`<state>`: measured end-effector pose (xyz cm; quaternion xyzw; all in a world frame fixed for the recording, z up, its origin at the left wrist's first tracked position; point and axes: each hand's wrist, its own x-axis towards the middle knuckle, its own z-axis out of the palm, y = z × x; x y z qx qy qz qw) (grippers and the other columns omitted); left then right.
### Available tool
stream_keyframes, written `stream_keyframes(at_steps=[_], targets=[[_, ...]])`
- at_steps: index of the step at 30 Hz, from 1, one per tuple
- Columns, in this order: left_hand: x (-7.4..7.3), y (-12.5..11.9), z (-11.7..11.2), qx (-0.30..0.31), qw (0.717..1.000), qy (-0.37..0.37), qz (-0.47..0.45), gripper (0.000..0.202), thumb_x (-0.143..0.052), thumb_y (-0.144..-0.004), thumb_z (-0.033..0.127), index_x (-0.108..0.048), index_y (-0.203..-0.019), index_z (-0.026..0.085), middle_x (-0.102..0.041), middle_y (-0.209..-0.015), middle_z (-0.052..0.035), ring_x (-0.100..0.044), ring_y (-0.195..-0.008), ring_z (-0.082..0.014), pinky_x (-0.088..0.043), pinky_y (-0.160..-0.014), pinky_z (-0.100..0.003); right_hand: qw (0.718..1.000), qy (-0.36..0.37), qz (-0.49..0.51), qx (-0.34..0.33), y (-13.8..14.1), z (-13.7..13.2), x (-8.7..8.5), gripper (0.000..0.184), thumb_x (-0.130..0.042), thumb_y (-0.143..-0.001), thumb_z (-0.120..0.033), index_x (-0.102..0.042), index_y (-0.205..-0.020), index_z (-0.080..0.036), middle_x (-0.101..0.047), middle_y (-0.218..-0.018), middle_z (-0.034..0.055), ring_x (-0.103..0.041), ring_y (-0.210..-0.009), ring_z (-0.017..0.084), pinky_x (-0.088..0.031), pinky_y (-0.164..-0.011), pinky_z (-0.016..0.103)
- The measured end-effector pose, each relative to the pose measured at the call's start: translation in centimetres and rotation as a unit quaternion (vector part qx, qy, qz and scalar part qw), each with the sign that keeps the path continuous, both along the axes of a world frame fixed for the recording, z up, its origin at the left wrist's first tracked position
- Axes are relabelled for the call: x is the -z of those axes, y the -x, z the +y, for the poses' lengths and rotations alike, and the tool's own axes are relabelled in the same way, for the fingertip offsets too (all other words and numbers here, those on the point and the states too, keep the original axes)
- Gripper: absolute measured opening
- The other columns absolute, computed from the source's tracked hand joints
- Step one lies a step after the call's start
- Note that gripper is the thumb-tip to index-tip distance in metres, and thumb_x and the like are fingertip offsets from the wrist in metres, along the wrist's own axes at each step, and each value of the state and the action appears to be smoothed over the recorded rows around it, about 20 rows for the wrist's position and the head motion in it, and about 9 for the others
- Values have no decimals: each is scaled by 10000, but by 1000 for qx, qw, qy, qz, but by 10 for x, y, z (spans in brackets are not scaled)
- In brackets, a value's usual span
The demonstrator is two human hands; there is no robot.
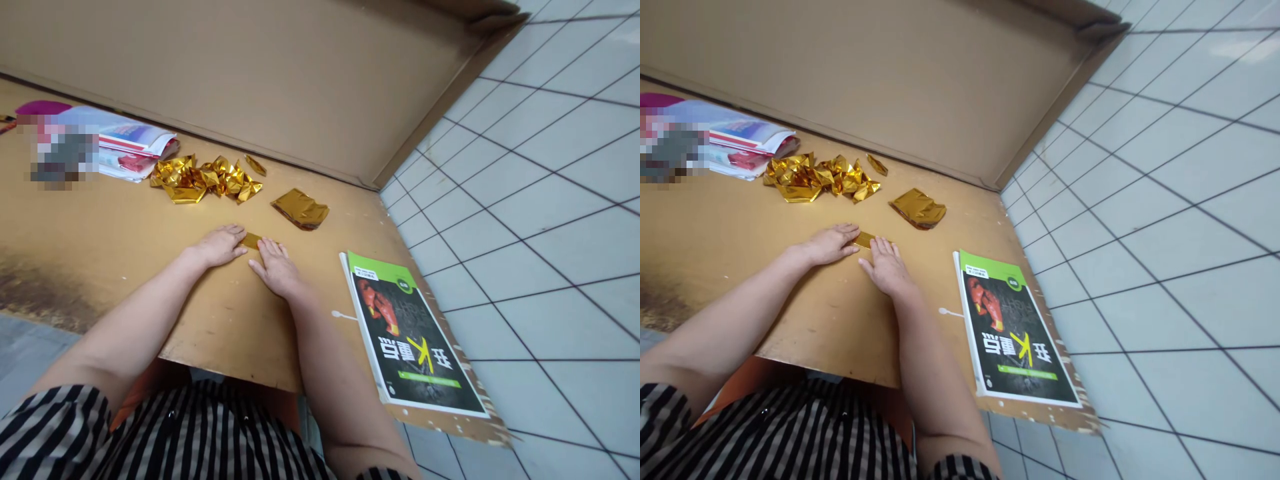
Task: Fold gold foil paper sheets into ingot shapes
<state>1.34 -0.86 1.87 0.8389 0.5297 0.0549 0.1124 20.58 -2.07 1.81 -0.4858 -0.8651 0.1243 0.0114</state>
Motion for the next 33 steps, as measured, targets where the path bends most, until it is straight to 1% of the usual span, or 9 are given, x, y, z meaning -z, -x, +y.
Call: stream_keyframes(at_steps=[5,9,13,16,19,24,28,31,33], targets=[[6,-6,3,8,999,-51,-18,479,-420,-939,387,-521,-1327,125,-510,-1422,-139,-437,-1344,-241,-319,-1130,-369,1000,18,1,17,-8,0,0,714,-291,-940,-563,-328,-1474,-92,-282,-1564,158,-222,-1456,260,-184,-1182,432],[11,-23,5,53,997,-37,-38,505,-383,-955,373,-440,-1398,136,-422,-1493,-125,-338,-1407,-225,-268,-1157,-383,1000,16,10,14,-4,-1,-2,729,-312,-930,-572,-306,-1483,-97,-284,-1561,162,-233,-1452,271,-186,-1181,455],[14,-31,5,68,997,-6,-41,531,-356,-964,389,-404,-1422,125,-385,-1512,-135,-325,-1413,-218,-257,-1159,-364,1000,23,6,20,-3,-3,-4,722,-332,-935,-547,-286,-1490,-87,-276,-1565,162,-222,-1456,261,-180,-1183,436],[12,-23,4,57,998,6,-35,564,-371,-955,438,-411,-1420,123,-364,-1523,-136,-305,-1423,-224,-242,-1163,-348,999,25,1,23,-4,-3,-4,707,-339,-938,-539,-303,-1484,-93,-269,-1568,163,-202,-1462,257,-175,-1181,438],[8,-10,3,39,999,21,-27,600,-396,-941,457,-410,-1420,96,-351,-1527,-148,-304,-1423,-236,-244,-1162,-344,1000,21,7,16,-6,-2,-4,671,-354,-937,-534,-330,-1478,-139,-282,-1567,146,-219,-1458,254,-186,-1173,458],[0,9,1,17,999,13,-26,541,-432,-920,448,-484,-1373,156,-411,-1503,-101,-380,-1383,-226,-299,-1135,-328,999,28,2,23,-5,-3,-10,629,-383,-945,-468,-342,-1470,-124,-280,-1565,154,-229,-1455,250,-190,-1172,461],[-3,10,1,11,999,8,-34,467,-467,-906,403,-565,-1292,158,-511,-1429,-97,-460,-1325,-227,-342,-1107,-312,999,26,3,33,-4,-3,-14,577,-407,-948,-404,-374,-1454,-128,-329,-1545,147,-262,-1444,237,-211,-1168,461],[-3,7,2,1,999,4,-32,426,-487,-898,375,-596,-1252,164,-546,-1395,-94,-494,-1296,-229,-362,-1093,-310,999,7,17,37,-5,-1,-12,499,-421,-948,-360,-447,-1415,-185,-392,-1518,113,-324,-1418,225,-248,-1155,460],[-3,5,4,-3,999,-4,-32,404,-494,-896,361,-611,-1231,168,-566,-1372,-94,-510,-1279,-230,-371,-1087,-315,999,-10,25,38,-4,1,-11,462,-438,-942,-324,-496,-1379,-185,-438,-1490,110,-374,-1391,224,-279,-1145,438]])
